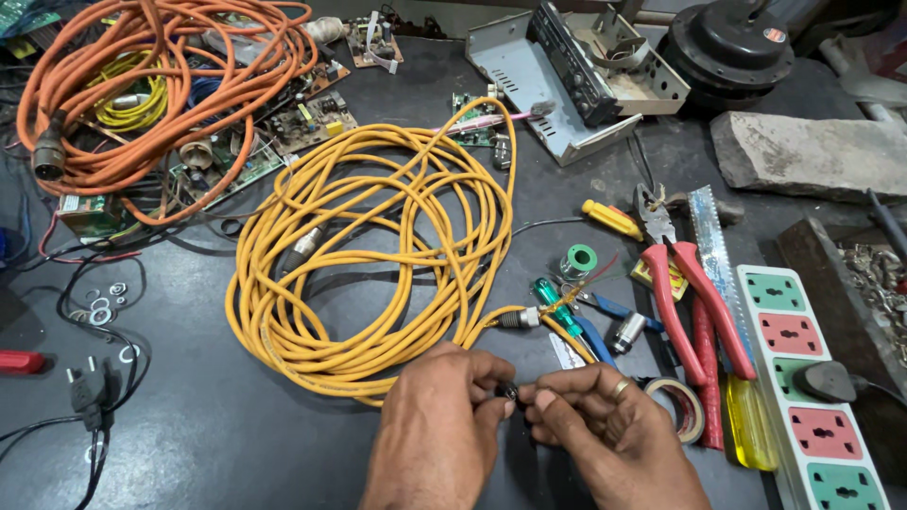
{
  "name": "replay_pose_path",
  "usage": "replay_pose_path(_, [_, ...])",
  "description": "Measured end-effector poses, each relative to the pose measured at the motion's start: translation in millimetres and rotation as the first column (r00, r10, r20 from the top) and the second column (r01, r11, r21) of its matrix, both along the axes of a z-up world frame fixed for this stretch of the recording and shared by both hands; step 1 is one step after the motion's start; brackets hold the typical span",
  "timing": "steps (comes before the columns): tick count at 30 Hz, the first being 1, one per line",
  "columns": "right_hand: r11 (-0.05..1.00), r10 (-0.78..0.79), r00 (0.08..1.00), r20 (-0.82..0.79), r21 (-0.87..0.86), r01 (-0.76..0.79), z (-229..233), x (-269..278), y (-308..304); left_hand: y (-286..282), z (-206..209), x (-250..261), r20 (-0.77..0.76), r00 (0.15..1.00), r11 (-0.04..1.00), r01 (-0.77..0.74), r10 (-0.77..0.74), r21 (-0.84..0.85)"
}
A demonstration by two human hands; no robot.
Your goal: The person strips the insulation from a yellow cable, twists the exposed wires, and inserts them into a small cylindrical connector. They then use pliers to crimp the connector and secure the connection.
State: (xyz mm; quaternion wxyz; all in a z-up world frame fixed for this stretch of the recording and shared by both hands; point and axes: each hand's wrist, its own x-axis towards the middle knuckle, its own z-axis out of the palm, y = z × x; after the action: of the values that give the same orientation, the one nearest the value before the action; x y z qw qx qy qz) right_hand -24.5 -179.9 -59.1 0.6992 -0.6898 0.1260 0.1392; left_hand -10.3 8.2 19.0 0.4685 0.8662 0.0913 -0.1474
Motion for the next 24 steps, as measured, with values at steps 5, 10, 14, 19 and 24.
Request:
replay_pose_path(5, [0.999, -0.022, 0.999, -0.034, -0.048, 0.02, 0, -1, -3, -1, -3, 0, -0.008, 1.0, 1.0, 0.002, -0.001, 0.024])
replay_pose_path(10, [0.998, -0.047, 0.998, 0.039, -0.036, 0.048, 2, 0, 0, -2, -11, -1, 0.049, 0.999, 1.0, 0.025, -0.025, 0.003])
replay_pose_path(14, [0.994, -0.059, 0.991, 0.123, -0.089, 0.07, 3, -1, 7, 2, -15, -4, 0.235, 0.964, 0.993, 0.116, -0.122, 0.037])
replay_pose_path(19, [0.99, -0.074, 0.983, 0.168, -0.107, 0.093, 4, -1, 9, 4, -16, -5, 0.194, 0.969, 0.988, 0.155, -0.155, 0.011])
replay_pose_path(24, [0.994, -0.041, 0.976, 0.215, -0.086, 0.061, 6, -2, 6, 6, -15, -5, 0.267, 0.946, 0.983, 0.179, -0.184, 0.043])
